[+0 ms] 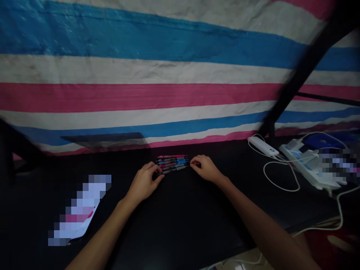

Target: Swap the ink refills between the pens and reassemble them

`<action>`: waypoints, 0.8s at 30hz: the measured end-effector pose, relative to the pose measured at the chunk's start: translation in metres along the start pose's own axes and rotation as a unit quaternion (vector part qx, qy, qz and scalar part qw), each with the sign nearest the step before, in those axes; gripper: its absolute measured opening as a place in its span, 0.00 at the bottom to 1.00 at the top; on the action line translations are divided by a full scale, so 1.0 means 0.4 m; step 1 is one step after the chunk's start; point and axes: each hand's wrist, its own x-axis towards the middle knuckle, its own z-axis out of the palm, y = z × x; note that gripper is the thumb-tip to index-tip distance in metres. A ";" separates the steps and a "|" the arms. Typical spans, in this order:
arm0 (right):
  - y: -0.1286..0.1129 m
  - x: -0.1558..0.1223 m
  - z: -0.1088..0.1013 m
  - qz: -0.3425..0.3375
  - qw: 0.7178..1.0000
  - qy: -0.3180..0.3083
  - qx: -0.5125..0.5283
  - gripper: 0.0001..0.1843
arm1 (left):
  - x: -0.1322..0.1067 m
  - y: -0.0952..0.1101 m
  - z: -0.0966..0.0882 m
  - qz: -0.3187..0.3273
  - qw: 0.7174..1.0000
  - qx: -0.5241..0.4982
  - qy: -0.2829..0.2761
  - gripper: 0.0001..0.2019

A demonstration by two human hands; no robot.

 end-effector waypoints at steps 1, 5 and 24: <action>0.000 0.001 0.000 -0.001 1.000 0.002 0.000 0.06 | 0.000 0.000 -0.002 0.001 1.000 -0.009 0.004 0.06; 0.002 0.004 -0.004 -0.002 1.000 0.018 0.010 0.06 | 0.004 -0.003 -0.015 -0.016 0.998 -0.061 0.018 0.06; -0.165 -0.021 0.008 -0.052 0.949 0.014 0.311 0.09 | -0.020 0.138 0.044 -0.097 0.906 -0.409 -0.054 0.10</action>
